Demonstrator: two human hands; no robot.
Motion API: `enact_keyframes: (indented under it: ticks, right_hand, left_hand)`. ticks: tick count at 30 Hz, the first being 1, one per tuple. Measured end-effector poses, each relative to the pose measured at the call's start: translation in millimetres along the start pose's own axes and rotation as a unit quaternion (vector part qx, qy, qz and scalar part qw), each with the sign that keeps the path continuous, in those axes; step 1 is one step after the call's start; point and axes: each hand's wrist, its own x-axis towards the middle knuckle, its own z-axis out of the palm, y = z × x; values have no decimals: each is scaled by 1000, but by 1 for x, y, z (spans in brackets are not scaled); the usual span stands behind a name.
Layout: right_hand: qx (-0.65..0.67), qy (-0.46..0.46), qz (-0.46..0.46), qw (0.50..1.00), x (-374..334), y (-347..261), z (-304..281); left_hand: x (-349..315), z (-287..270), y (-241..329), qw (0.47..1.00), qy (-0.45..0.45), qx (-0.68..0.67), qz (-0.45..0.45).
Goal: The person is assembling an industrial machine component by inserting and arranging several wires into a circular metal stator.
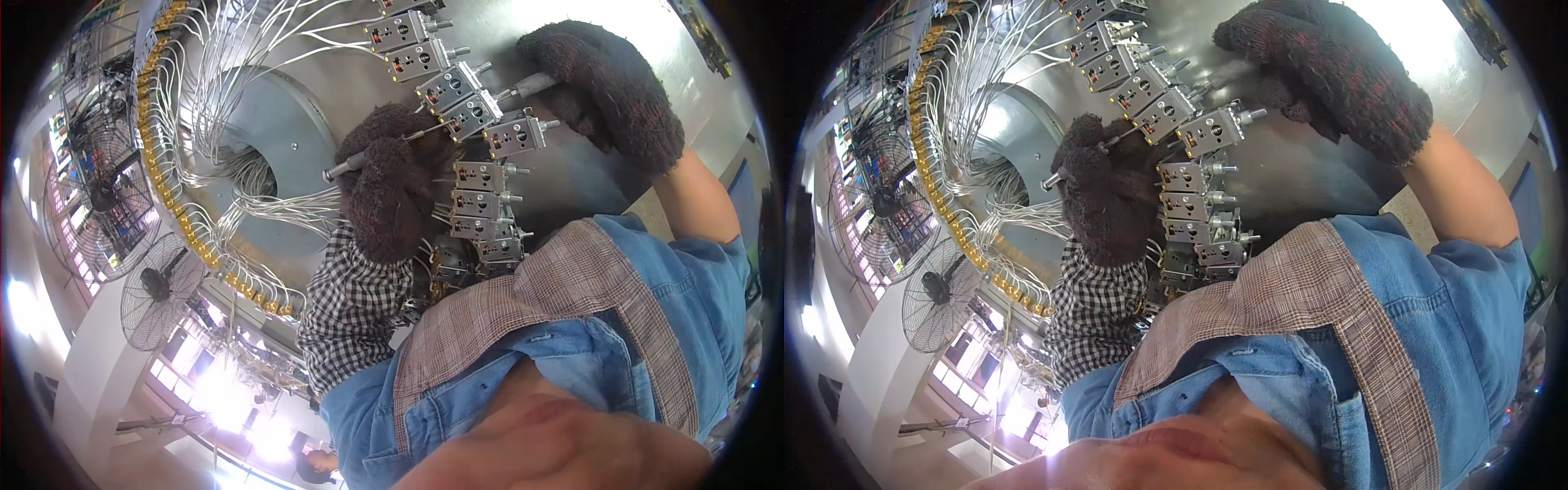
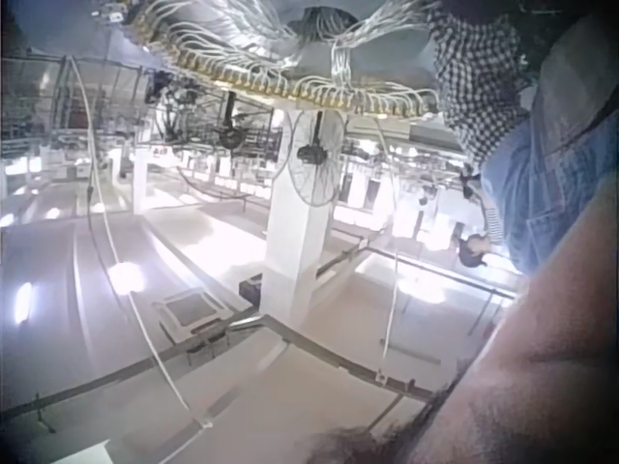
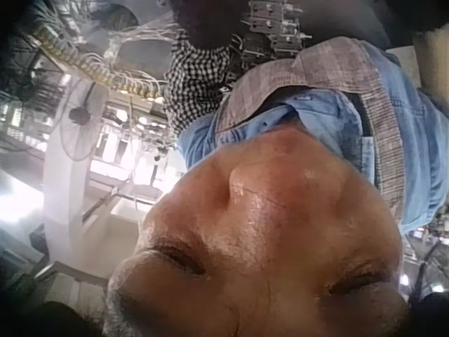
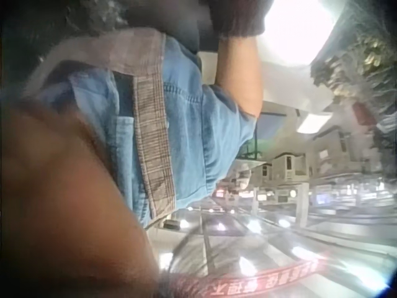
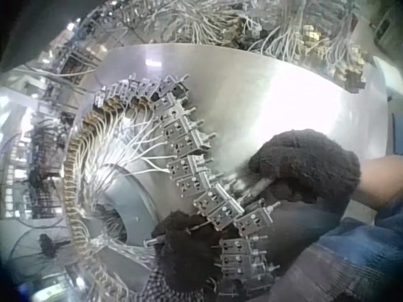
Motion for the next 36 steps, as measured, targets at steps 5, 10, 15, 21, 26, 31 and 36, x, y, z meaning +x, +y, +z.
enact_keyframes:
  ticks: [5,10,15,21,26,31,36]
  right_hand:
    - [-11,-115,-147,982,0,-8,2]
    - [-231,-38,-275,933,10,24,-13]
    - [-315,-61,-371,871,8,-4,2]
    - [240,-238,-180,924,5,-10,-1]
    - [186,-186,-167,950,5,-11,1]
    - [267,-202,-108,936,6,-10,0]
    - [214,-165,-86,959,-3,-19,1]
  left_hand:
    - [-7,-5,1,1000,-9,1,8]
    - [-9,4,2,996,29,86,16]
    - [-11,9,3,994,35,93,49]
    - [-13,2,1,974,-3,184,132]
    - [-18,12,12,969,10,232,86]
    - [-15,16,27,976,-29,209,-46]
    - [-11,13,26,964,-26,263,-35]
